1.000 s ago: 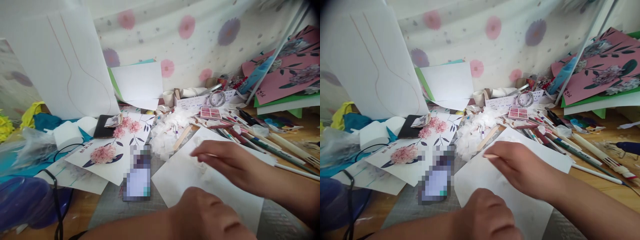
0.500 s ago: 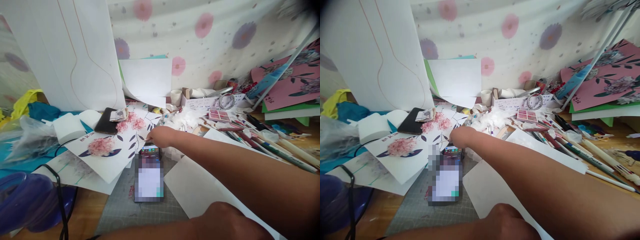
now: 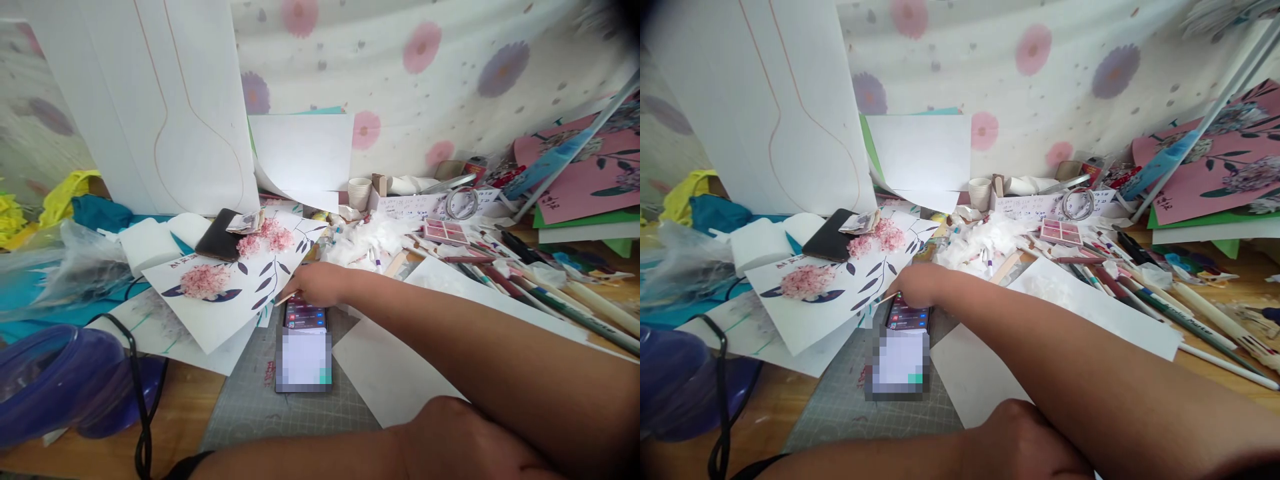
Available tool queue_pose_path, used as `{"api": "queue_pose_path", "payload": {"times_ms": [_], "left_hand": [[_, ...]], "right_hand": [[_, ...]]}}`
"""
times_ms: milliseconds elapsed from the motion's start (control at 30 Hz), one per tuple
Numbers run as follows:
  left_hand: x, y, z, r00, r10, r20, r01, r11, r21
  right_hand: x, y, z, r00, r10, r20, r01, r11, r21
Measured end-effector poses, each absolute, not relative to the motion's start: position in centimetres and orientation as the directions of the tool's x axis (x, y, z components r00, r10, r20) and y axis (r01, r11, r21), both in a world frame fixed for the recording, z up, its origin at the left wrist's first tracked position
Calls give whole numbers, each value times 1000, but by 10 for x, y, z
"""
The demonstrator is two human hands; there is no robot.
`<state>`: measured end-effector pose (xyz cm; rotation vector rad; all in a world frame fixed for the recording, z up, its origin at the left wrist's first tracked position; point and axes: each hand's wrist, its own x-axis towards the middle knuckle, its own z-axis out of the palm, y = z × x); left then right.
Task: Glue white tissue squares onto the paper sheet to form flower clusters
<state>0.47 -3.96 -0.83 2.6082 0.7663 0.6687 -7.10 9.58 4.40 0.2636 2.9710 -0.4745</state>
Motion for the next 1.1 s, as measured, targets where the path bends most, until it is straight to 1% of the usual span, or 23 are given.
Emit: {"api": "queue_pose_path", "payload": {"times_ms": [100, 233, 333, 433, 533, 600, 700, 833, 900, 933, 1033, 1067, 1100], "left_hand": [[3, -43, -8, 745, 589, 314, 450, -791, 416], [7, -47, -9, 733, 588, 342, 467, -800, 376], [11, -42, -12, 740, 548, 391, 438, -833, 338], [13, -37, -15, 771, 486, 412, 387, -871, 304], [14, -37, -18, 764, 506, 401, 425, -862, 278], [14, -37, -19, 764, 507, 400, 431, -861, 269], [14, -37, -20, 773, 472, 424, 393, -881, 265], [14, -39, -17, 757, 484, 439, 436, -874, 214], [16, -41, -15, 760, 480, 438, 471, -871, 137], [18, -42, -13, 778, 454, 433, 482, -875, 51], [25, -45, -7, 859, 350, 373, 462, -844, -272], [27, -46, -6, 877, 328, 352, 446, -828, -340], [29, -46, -5, 886, 316, 339, 435, -818, -376]], "right_hand": [[-69, 94, 42, -982, 127, -138, 163, 942, -294], [-60, 98, 45, -984, 130, -118, 161, 940, -300], [-44, 103, 50, -978, 188, -91, 208, 927, -313], [-23, 106, 55, -965, 261, -39, 257, 898, -356], [-3, 106, 53, -953, 303, -18, 285, 873, -396], [8, 103, 49, -956, 292, -27, 277, 868, -412], [17, 97, 43, -969, 242, -40, 236, 874, -425], [15, 84, 40, -987, 159, -37, 160, 897, -411], [7, 76, 41, -990, 137, -32, 139, 916, -376], [1, 71, 42, -991, 133, -32, 135, 926, -351], [-21, 57, 45, -992, 116, -44, 124, 953, -275], [-28, 53, 46, -993, 106, -50, 115, 960, -255], [-34, 50, 48, -994, 95, -57, 105, 966, -237]]}}
